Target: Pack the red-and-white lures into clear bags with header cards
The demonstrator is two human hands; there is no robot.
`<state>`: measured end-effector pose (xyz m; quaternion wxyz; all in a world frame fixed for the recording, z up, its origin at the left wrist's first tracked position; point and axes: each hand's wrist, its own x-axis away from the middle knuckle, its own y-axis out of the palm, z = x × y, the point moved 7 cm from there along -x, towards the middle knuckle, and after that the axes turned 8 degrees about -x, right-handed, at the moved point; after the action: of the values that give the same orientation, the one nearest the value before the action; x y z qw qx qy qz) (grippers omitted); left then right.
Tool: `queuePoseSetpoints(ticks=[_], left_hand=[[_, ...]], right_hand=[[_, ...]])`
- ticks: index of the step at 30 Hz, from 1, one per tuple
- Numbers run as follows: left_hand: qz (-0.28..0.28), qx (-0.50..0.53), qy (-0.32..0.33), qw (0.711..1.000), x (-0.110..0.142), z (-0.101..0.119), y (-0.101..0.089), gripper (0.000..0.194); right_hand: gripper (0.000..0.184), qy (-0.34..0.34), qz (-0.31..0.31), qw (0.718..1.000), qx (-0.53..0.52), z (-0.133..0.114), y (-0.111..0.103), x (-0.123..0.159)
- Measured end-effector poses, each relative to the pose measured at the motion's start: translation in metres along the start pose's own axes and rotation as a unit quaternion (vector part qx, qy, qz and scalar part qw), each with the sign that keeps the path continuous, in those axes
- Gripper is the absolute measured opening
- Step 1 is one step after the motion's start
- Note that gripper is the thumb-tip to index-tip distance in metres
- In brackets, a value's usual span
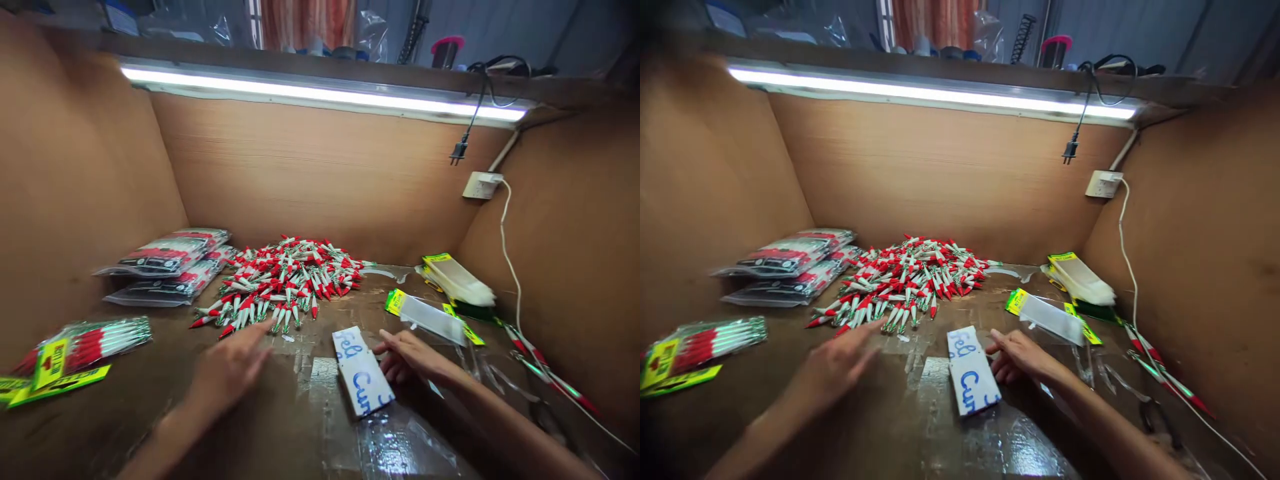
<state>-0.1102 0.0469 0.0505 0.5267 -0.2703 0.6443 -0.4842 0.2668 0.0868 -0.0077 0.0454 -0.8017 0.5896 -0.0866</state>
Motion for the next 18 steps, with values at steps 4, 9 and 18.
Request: queuePoseSetpoints(ticks=[4, 9, 18], left_hand=[[-0.068, 0.089, 0.105, 0.988, -0.025, 0.139, 0.017, 0.053], [-0.123, 0.122, 0.199, 0.965, -0.028, 0.228, 0.046, 0.063], [-0.168, 0.072, 0.180, 0.967, -0.014, 0.155, 0.053, 0.067]], right_hand=[[0.047, -0.066, 0.055, 0.945, 0.316, -0.034, -0.020, -0.043], [0.034, -0.131, 0.115, 0.899, 0.402, -0.073, -0.024, -0.115], [0.030, -0.073, 0.137, 0.869, 0.469, -0.107, -0.005, -0.226]])
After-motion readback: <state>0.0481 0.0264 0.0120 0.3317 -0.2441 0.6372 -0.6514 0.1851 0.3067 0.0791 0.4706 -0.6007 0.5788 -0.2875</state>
